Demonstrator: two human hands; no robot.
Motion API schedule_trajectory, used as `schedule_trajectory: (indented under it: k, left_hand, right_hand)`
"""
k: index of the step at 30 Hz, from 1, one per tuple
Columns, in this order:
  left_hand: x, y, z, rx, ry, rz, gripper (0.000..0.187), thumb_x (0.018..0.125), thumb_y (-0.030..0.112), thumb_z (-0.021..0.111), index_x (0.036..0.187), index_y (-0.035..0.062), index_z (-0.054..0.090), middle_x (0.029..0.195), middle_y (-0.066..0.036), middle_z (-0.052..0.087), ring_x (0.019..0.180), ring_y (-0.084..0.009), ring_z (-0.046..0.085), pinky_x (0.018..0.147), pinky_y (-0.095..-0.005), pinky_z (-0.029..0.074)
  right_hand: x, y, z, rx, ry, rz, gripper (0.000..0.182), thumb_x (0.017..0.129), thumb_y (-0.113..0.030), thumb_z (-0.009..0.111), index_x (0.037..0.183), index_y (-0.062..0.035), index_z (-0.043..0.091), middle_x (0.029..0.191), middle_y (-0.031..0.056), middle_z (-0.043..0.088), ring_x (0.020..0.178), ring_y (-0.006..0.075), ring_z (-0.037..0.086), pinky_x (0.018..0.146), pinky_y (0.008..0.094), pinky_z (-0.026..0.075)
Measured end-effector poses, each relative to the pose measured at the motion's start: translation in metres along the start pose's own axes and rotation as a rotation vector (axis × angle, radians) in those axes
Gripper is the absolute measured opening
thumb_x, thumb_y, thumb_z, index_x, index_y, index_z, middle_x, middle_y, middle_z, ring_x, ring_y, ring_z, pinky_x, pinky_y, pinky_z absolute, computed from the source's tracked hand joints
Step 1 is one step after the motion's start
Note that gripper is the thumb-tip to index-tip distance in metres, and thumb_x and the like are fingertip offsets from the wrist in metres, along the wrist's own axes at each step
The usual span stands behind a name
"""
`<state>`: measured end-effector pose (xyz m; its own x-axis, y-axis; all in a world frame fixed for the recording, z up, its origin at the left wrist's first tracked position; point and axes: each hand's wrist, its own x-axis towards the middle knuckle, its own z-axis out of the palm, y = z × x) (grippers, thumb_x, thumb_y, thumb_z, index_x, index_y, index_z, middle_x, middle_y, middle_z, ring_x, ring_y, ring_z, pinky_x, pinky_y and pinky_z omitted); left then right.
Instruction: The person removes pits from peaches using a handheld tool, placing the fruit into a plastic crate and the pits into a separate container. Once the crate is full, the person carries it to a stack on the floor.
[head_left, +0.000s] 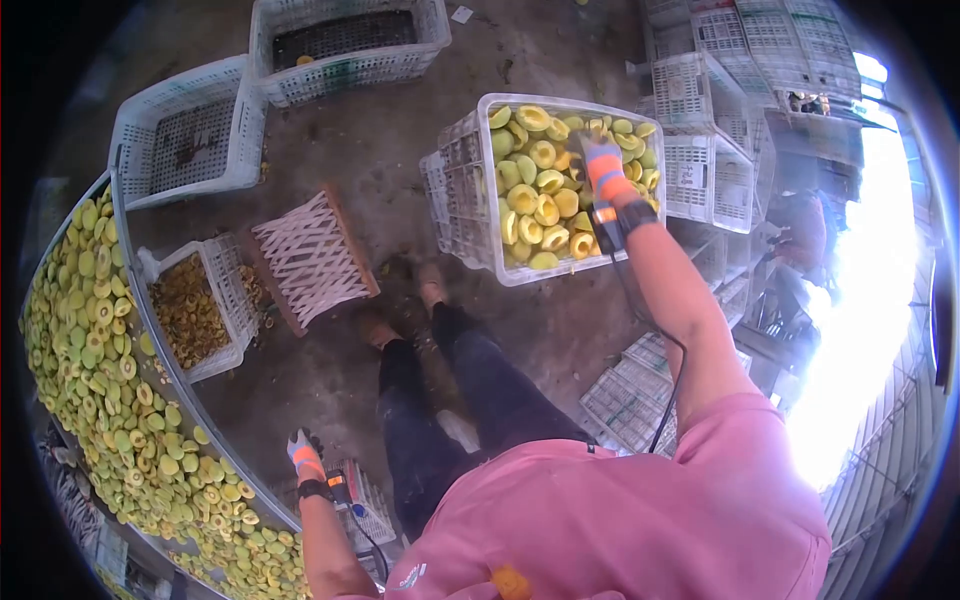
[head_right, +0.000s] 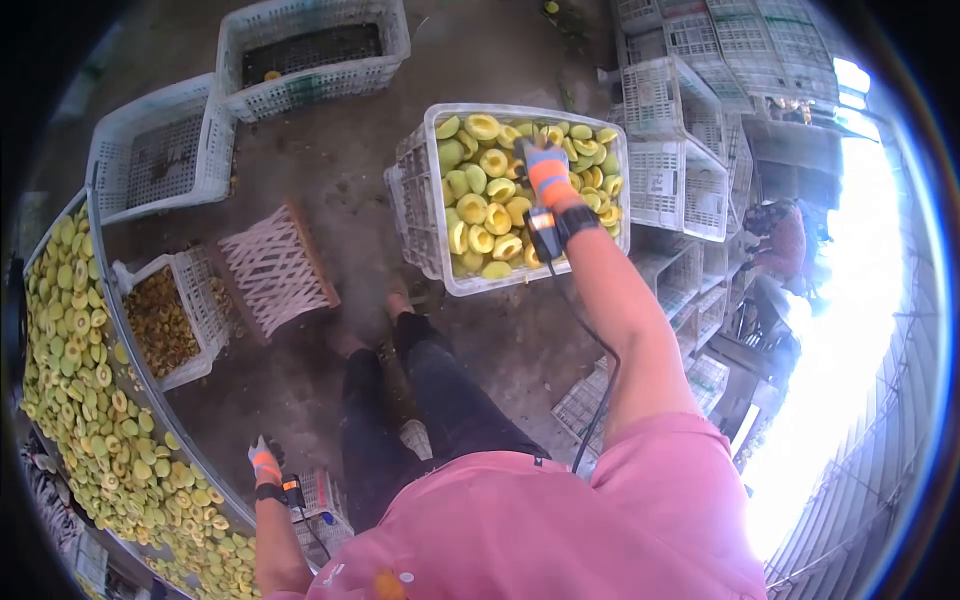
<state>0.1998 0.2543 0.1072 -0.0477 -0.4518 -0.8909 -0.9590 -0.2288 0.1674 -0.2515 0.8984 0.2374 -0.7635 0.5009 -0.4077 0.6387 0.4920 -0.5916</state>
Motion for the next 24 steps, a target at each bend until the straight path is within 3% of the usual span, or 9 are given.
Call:
schedule_trajectory:
  k: [3,4,7,9,11,14,15,18,24]
  left_hand:
    - [-0.016,-0.018,0.017,0.000,-0.022,-0.130,0.015,0.088,0.029,0.054,0.091,0.0154,0.061,0.063,-0.004,0.058,0.046,-0.0177,0.054,0.042,-0.0325,0.042]
    - [-0.022,-0.022,0.029,-0.007,-0.031,-0.171,0.014,0.089,0.027,0.054,0.092,0.0150,0.061,0.064,-0.005,0.059,0.046,-0.0171,0.055,0.042,-0.0323,0.042]
    - [-0.052,-0.018,0.069,-0.034,-0.183,-0.125,0.015,0.090,0.026,0.054,0.095,0.0136,0.062,0.070,-0.005,0.062,0.051,-0.0197,0.058,0.045,-0.0335,0.045]
    - [-0.061,-0.011,0.096,-0.066,-0.266,-0.077,0.016,0.091,0.024,0.054,0.097,0.0129,0.063,0.074,-0.004,0.063,0.056,-0.0189,0.059,0.048,-0.0325,0.046]
    - [-0.061,-0.008,0.123,-0.144,-0.348,-0.026,0.016,0.092,0.023,0.053,0.099,0.0122,0.063,0.079,-0.002,0.063,0.061,-0.0173,0.059,0.052,-0.0308,0.047]
    - [-0.059,0.013,0.151,-0.181,-0.332,0.106,0.017,0.094,0.023,0.052,0.100,0.0119,0.064,0.084,0.000,0.064,0.066,-0.0139,0.059,0.055,-0.0281,0.047]
    - [-0.061,0.026,0.158,-0.149,-0.329,0.102,0.017,0.094,0.023,0.052,0.100,0.0122,0.064,0.082,-0.001,0.064,0.064,-0.0137,0.058,0.054,-0.0281,0.046]
    - [-0.075,0.072,0.158,-0.066,-0.314,0.087,0.017,0.094,0.023,0.051,0.100,0.0129,0.064,0.077,-0.002,0.063,0.058,-0.0133,0.057,0.051,-0.0280,0.046]
    - [-0.072,0.092,0.159,-0.099,-0.262,0.060,0.016,0.090,0.024,0.054,0.090,0.0107,0.062,0.068,-0.005,0.062,0.050,-0.0170,0.056,0.045,-0.0294,0.044]
  right_hand:
    - [0.082,0.016,0.019,-0.978,-0.094,-0.649,0.023,0.078,-0.018,0.066,0.098,-0.0071,0.064,0.093,0.0180,0.068,0.085,0.0325,0.067,0.071,0.0425,0.052]
    - [0.099,0.004,0.029,-1.342,-0.095,-0.726,0.026,0.077,-0.017,0.066,0.100,-0.0075,0.063,0.095,0.0191,0.067,0.088,0.0345,0.066,0.074,0.0443,0.052]
    - [0.116,0.002,0.052,-1.399,-0.353,-0.622,0.028,0.077,-0.017,0.065,0.104,-0.0095,0.062,0.096,0.0189,0.067,0.091,0.0363,0.065,0.076,0.0447,0.051]
    - [0.115,0.002,0.053,-1.215,-0.426,-0.636,0.022,0.079,-0.019,0.064,0.099,-0.0089,0.062,0.087,0.0153,0.067,0.080,0.0351,0.065,0.068,0.0425,0.052]
    - [0.100,-0.010,0.035,-1.237,-0.456,-0.803,0.027,0.080,-0.029,0.065,0.099,-0.0095,0.063,0.083,0.0151,0.067,0.081,0.0350,0.065,0.070,0.0421,0.052]
    - [0.084,-0.015,0.036,-0.666,0.210,-0.269,0.035,0.078,-0.033,0.067,0.105,-0.0115,0.062,0.084,0.0173,0.066,0.090,0.0352,0.064,0.076,0.0408,0.052]
    - [0.067,-0.039,0.030,-0.625,0.247,-0.296,0.040,0.075,-0.030,0.068,0.110,-0.0120,0.059,0.106,0.0192,0.062,0.100,0.0350,0.060,0.081,0.0426,0.049]
    - [0.055,-0.044,0.037,-0.675,0.385,-0.489,0.042,0.075,-0.031,0.068,0.111,-0.0131,0.057,0.113,0.0162,0.057,0.099,0.0343,0.059,0.081,0.0410,0.050]
    - [0.042,-0.017,0.054,-0.694,0.272,-0.653,0.051,0.074,-0.028,0.070,0.119,-0.0132,0.052,0.120,0.0153,0.055,0.102,0.0338,0.059,0.082,0.0388,0.050]
